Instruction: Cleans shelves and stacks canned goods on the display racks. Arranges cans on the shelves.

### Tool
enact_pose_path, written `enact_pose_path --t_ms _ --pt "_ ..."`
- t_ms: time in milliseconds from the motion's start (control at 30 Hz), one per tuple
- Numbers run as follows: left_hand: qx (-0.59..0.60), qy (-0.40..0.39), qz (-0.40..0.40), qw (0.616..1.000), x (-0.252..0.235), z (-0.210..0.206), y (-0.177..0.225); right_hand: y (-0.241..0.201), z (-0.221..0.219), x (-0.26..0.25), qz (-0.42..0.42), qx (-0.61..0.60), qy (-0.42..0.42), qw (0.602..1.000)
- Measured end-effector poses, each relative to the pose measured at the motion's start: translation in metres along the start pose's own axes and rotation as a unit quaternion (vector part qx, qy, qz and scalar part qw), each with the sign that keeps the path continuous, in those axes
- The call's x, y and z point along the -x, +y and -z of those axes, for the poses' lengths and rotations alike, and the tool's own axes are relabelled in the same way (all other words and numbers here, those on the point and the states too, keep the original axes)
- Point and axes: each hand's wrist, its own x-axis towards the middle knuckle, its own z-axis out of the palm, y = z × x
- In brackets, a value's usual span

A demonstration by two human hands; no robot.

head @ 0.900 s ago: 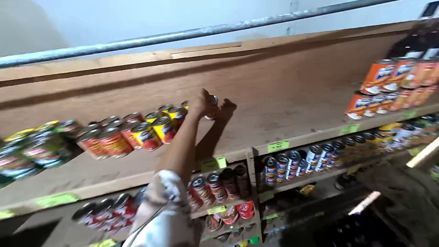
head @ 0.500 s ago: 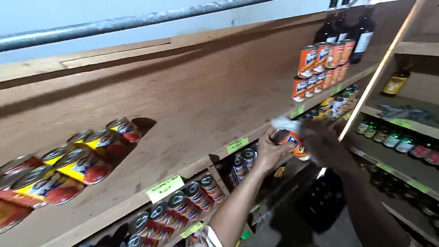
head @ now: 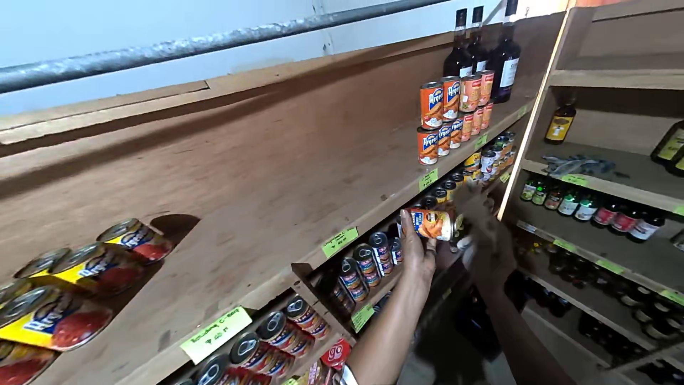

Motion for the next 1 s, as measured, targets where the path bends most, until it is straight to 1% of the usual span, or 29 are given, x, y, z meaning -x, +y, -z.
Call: enact_pose_path --t_ms 33,67,133,200,233,300,367,433,467,500,533,567,600,633,700,733,767,833,867,900,933,1000 --pt "0.009 0.004 0.010 1.000 0.002 0.000 0.001 -0.001 0.007 -0.006 -0.023 -0.018 -0.003 1.000" --pt "0.013 0.006 0.013 1.000 0.002 -0.002 0.000 -0.002 0.010 -0.009 -0.009 -0.031 -0.026 0.999" --pt "0.012 -0.001 0.014 1.000 0.002 -0.003 -0.006 -0.005 0.007 -0.008 0.058 -0.029 -0.092 0.994" --pt "-0.004 -0.021 -0.004 1.000 0.002 -0.001 -0.012 -0.003 0.003 -0.008 0.081 0.002 -0.091 0.993" --pt "-0.017 -0.033 -0.026 0.999 0.002 0.000 -0.014 -0.002 0.004 -0.011 0.071 0.026 -0.086 0.993" --pt "-0.042 -0.065 -0.092 0.993 0.001 0.003 -0.016 -0.006 0.009 -0.014 0.021 0.075 -0.105 0.991" --pt "-0.052 -0.110 -0.191 0.974 -0.005 0.006 -0.021 -0.018 0.017 -0.013 -0.063 0.080 -0.166 0.981" --pt "-0.077 -0.142 -0.298 0.941 -0.013 0.009 -0.023 -0.029 0.027 -0.011 -0.174 0.031 -0.225 0.958" --pt "-0.090 -0.152 -0.342 0.923 -0.016 0.010 -0.023 -0.028 0.033 -0.012 -0.236 -0.017 -0.225 0.945" --pt "-0.108 -0.162 -0.368 0.909 -0.017 0.013 -0.023 -0.023 0.039 -0.012 -0.290 -0.070 -0.191 0.935" --pt "-0.122 -0.177 -0.376 0.901 -0.017 0.016 -0.022 -0.018 0.044 -0.015 -0.337 -0.121 -0.144 0.923" --pt "-0.136 -0.200 -0.371 0.896 -0.017 0.019 -0.020 -0.015 0.047 -0.021 -0.365 -0.160 -0.103 0.911" --pt "-0.148 -0.229 -0.359 0.893 -0.016 0.022 -0.021 -0.015 0.047 -0.025 -0.376 -0.190 -0.086 0.903" --pt "-0.158 -0.258 -0.347 0.888 -0.015 0.024 -0.024 -0.016 0.046 -0.025 -0.371 -0.219 -0.105 0.896" --pt "-0.178 -0.305 -0.339 0.872 -0.012 0.025 -0.034 -0.007 0.038 -0.014 -0.329 -0.280 -0.192 0.881" --pt "-0.196 -0.303 -0.339 0.869 -0.009 0.025 -0.038 -0.006 0.031 -0.008 -0.323 -0.273 -0.198 0.884" --pt "-0.230 -0.285 -0.336 0.868 -0.006 0.026 -0.042 -0.006 0.024 -0.003 -0.329 -0.273 -0.170 0.888" --pt "-0.322 -0.222 -0.309 0.867 0.002 0.030 -0.054 -0.012 0.014 0.001 -0.369 -0.250 -0.092 0.890" --pt "-0.348 -0.203 -0.304 0.864 0.004 0.033 -0.059 -0.015 0.012 0.002 -0.379 -0.225 -0.069 0.895" --pt "-0.359 -0.199 -0.306 0.859 0.003 0.038 -0.060 -0.013 0.012 0.001 -0.367 -0.195 -0.065 0.907" --pt "-0.371 -0.211 -0.312 0.849 0.000 0.042 -0.056 -0.009 0.014 -0.001 -0.335 -0.163 -0.080 0.925" --pt "-0.420 -0.235 -0.313 0.819 -0.005 0.052 -0.044 -0.003 0.026 -0.010 -0.270 -0.100 -0.113 0.951"
